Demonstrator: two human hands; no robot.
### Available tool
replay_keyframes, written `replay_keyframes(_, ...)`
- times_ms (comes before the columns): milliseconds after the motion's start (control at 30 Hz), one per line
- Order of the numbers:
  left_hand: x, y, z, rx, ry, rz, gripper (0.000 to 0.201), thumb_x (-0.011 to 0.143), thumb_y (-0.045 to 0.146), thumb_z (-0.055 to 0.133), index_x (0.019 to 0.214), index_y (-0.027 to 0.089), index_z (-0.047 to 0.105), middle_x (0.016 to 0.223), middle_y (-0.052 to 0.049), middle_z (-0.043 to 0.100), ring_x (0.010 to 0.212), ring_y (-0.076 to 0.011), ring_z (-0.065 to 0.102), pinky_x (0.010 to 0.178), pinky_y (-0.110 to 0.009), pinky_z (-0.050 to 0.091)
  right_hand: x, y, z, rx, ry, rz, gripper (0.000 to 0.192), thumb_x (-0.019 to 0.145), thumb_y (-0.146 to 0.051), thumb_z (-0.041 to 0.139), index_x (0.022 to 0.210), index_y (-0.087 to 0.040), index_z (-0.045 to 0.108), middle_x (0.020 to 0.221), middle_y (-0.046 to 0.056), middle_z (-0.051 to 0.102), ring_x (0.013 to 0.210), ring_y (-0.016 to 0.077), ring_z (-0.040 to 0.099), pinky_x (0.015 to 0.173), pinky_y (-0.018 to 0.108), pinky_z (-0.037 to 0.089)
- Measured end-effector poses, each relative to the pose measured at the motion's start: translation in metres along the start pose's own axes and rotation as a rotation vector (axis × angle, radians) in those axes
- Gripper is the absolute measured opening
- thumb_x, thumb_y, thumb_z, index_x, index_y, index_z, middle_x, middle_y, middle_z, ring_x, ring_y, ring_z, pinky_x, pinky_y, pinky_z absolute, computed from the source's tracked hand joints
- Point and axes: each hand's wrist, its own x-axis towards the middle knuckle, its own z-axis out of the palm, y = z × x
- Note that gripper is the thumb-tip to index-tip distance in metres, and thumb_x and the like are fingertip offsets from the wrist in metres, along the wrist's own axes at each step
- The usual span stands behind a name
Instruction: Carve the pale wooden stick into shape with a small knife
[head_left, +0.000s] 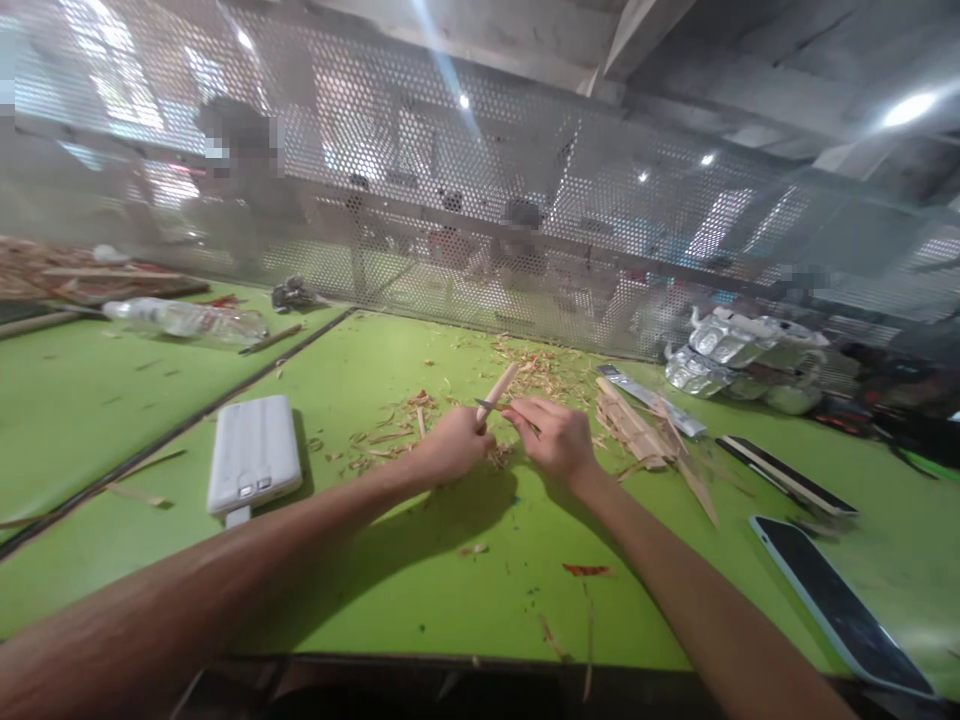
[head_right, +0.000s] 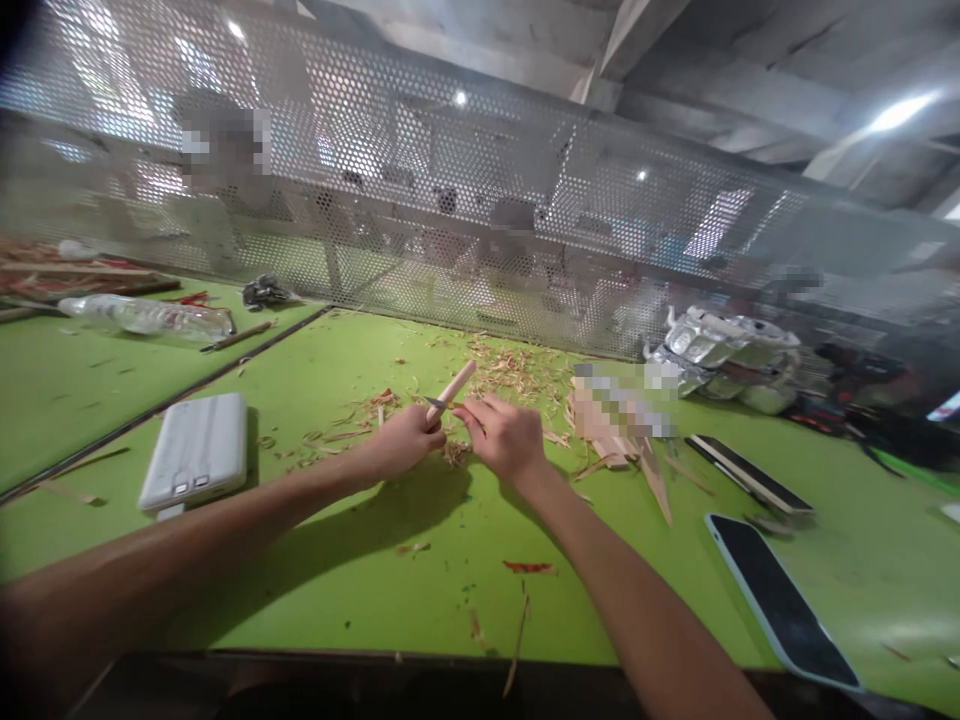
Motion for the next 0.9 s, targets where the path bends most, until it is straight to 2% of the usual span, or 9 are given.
replay_keyframes(167,-0.005,0.003,-0.001,-0.019,-0.059,-0.019,0.020,0.087,0.016,0.058,0.068,0.019,0.052,0.058,0.002,0.048,0.046,-0.0109,0.046,0.044,-0.026,0.034,0.005,0.010,0.001,0.000,0.030,0.021,0.040,0.103,-0.042,0.048,0.105,-0.022,0.083,0.087,0.009,0.078,0.064,0.0186,0.063,0.054,0.029,0.041)
replay_keyframes(233,-0.011,0.006,-0.001,-0.023,-0.098,-0.038,0.017,0.086,0.018,0.060,0.071,0.018,0.053,0.060,0.002,0.049,0.046,-0.0108,0.046,0.044,-0.026,0.035,0.008,0.029,0.001,0.009,0.077,0.105,0.036,0.100,-0.040,0.052,0.106,-0.022,0.083,0.092,0.011,0.079,0.069,0.0206,0.066,0.057,0.029,0.045)
replay_keyframes(300,-0.017,0.010,-0.001,-0.029,-0.138,-0.046,0.013,0.086,0.021,0.063,0.076,0.017,0.055,0.064,0.001,0.051,0.047,-0.0107,0.046,0.043,-0.026,0.036,0.008,0.058,-0.002,-0.023,0.127,0.252,0.035,0.098,-0.039,0.055,0.106,-0.019,0.083,0.097,0.013,0.080,0.075,0.0234,0.069,0.061,0.031,0.047)
replay_keyframes(400,-0.021,0.012,-0.002,-0.099,-0.218,-0.011,0.011,0.086,0.023,0.065,0.088,0.015,0.057,0.071,0.001,0.054,0.050,-0.0101,0.048,0.045,-0.025,0.041,0.004,0.101,-0.010,-0.121,0.145,0.548,0.040,0.096,-0.043,0.056,0.097,-0.014,0.084,0.080,0.015,0.078,0.068,0.0255,0.068,0.060,0.031,0.045)
replay_keyframes(500,-0.015,0.006,-0.005,-0.168,-0.258,-0.004,0.017,0.086,0.028,0.066,0.090,0.015,0.055,0.072,0.002,0.053,0.051,-0.0089,0.047,0.046,-0.024,0.040,0.004,0.120,-0.016,-0.101,0.237,0.564,0.043,0.096,-0.044,0.053,0.093,-0.014,0.083,0.081,0.015,0.079,0.073,0.0270,0.070,0.064,0.031,0.047)
replay_keyframes(567,-0.009,-0.001,-0.007,-0.196,-0.257,-0.012,0.021,0.085,0.030,0.068,0.087,0.017,0.052,0.069,0.004,0.051,0.050,-0.0082,0.045,0.045,-0.024,0.037,0.006,0.114,-0.017,-0.045,0.282,0.498,0.042,0.096,-0.044,0.053,0.092,-0.015,0.083,0.085,0.014,0.079,0.076,0.0267,0.071,0.067,0.031,0.049)
replay_keyframes(633,-0.004,-0.007,-0.009,-0.252,-0.278,0.002,0.024,0.083,0.032,0.069,0.084,0.018,0.050,0.068,0.005,0.050,0.050,-0.0077,0.044,0.046,-0.024,0.036,0.009,0.097,-0.017,0.037,0.287,0.395,0.039,0.096,-0.044,0.055,0.095,-0.016,0.083,0.089,0.013,0.080,0.075,0.0253,0.072,0.067,0.031,0.051)
replay_keyframes(767,-0.002,-0.009,-0.009,-0.384,-0.344,0.021,0.027,0.081,0.033,0.072,0.082,0.018,0.048,0.065,0.007,0.049,0.050,-0.0073,0.043,0.048,-0.024,0.034,0.011,0.050,-0.012,0.193,0.263,0.107,0.033,0.096,-0.038,0.058,0.097,-0.017,0.082,0.092,0.010,0.080,0.071,0.0224,0.072,0.062,0.031,0.054)
replay_keyframes(900,-0.004,-0.006,-0.009,-0.505,-0.421,0.036,0.028,0.082,0.032,0.071,0.080,0.019,0.047,0.061,0.009,0.048,0.048,-0.0065,0.040,0.048,-0.023,0.030,0.006,0.017,-0.006,0.203,0.200,-0.115,0.029,0.099,-0.034,0.057,0.099,-0.019,0.082,0.091,0.008,0.080,0.072,0.0201,0.072,0.065,0.030,0.056)
